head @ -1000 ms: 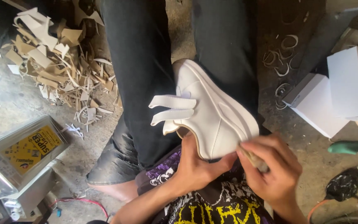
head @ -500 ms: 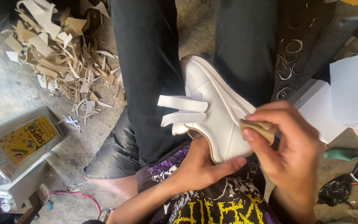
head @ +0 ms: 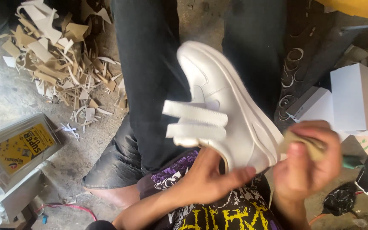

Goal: A person is cleaning or finishing a white leather shoe using a small cleaning block, rotating the shoe to reach all surfaces.

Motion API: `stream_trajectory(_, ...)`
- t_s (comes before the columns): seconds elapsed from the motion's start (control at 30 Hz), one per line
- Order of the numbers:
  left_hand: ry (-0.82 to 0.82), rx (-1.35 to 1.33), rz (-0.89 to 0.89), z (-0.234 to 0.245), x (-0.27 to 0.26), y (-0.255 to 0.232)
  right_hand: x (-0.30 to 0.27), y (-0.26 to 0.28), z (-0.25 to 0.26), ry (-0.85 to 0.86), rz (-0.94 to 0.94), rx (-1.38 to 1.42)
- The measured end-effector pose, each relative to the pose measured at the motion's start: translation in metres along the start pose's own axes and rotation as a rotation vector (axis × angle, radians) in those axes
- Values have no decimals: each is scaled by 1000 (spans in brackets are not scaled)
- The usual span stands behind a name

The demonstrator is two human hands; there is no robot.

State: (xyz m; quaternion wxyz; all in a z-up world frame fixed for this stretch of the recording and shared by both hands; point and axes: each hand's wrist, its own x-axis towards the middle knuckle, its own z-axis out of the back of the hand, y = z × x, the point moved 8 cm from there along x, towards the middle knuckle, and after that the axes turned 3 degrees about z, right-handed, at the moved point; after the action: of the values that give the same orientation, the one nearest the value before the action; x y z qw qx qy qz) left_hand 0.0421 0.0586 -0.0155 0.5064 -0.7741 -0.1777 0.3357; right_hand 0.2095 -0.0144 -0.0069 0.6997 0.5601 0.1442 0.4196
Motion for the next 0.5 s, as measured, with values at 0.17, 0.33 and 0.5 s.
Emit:
stream_trajectory(0.17, 73, 278, -82, 8, -9, -34, 13, 2, -16, -256, -2, 123)
stream_trajectory(0.33, -56, -120, -19, 37, 4, 29, 32, -15, -66, -188, -25, 282)
stream_trajectory(0.5, -485, -834, -147, 56, 19, 77, 31, -40, -90, 39, -6, 227)
